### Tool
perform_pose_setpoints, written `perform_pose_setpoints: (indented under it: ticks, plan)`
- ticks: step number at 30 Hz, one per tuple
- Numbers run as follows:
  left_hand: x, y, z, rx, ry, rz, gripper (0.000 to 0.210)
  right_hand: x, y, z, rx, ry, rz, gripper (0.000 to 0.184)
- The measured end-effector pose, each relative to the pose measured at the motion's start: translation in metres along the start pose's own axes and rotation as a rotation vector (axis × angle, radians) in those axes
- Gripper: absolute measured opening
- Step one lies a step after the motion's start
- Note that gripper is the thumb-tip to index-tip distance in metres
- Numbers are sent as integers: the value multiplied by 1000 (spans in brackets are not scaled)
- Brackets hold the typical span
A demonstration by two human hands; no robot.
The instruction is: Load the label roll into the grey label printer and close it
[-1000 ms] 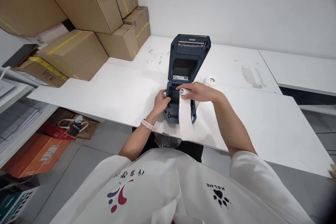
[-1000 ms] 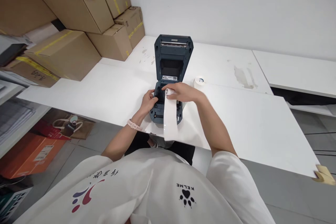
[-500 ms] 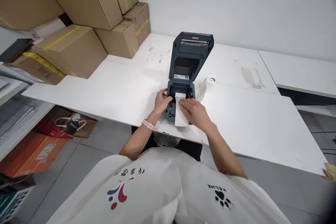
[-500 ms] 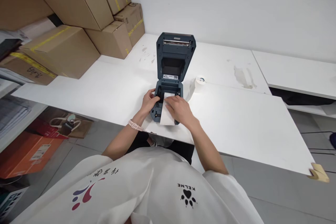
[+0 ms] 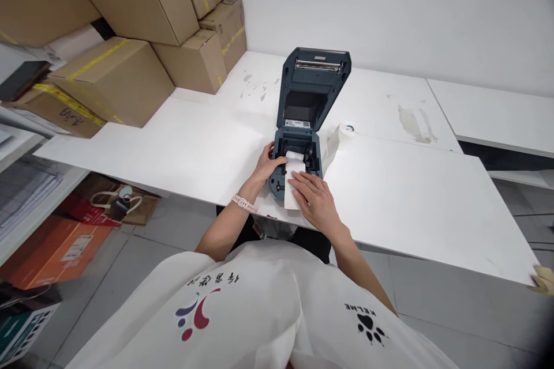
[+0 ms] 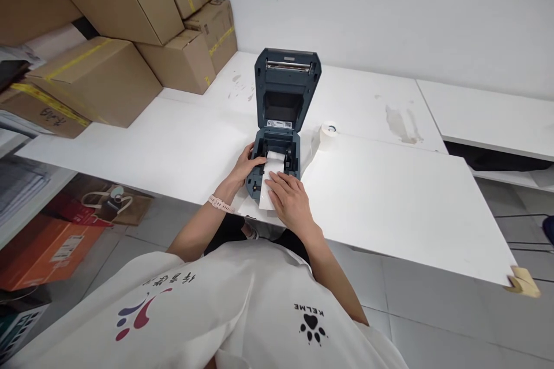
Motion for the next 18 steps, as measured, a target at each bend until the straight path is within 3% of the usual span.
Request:
perform_pose_setpoints:
  ticks: [7, 9, 11, 12, 14, 16, 18]
  plan:
    - [-3, -4, -7, 14, -2, 107, 90, -4, 3, -10, 31, -29, 22, 34]
    - [-1, -8, -21, 72, 96, 294, 93, -7, -2, -15, 57, -41, 83, 30]
    - [5, -5, -43, 89, 313, 549, 90, -3, -14, -12, 102, -5, 204, 26]
    - [8, 0, -56, 42, 439, 683, 85, 3, -22, -5, 153, 36, 262, 25]
    - [11, 15, -82, -149, 623, 896, 66, 26, -41, 23, 306, 147, 333, 32]
    - [9, 27, -105, -326, 712, 1010, 57, 58, -56, 69, 448, 219, 358, 55]
    - [6, 32, -120, -405, 750, 1053, 57, 92, -63, 128, 440, 245, 440, 75]
Point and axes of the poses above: each hand's wrist, its own z-axis towards the middle knuckle, its own y-axis out of the palm, x = y × z, the point moved 3 cm from there along z, towards the middle knuckle, and after that the axes turned 5 degrees about y, right-handed, at the moved point
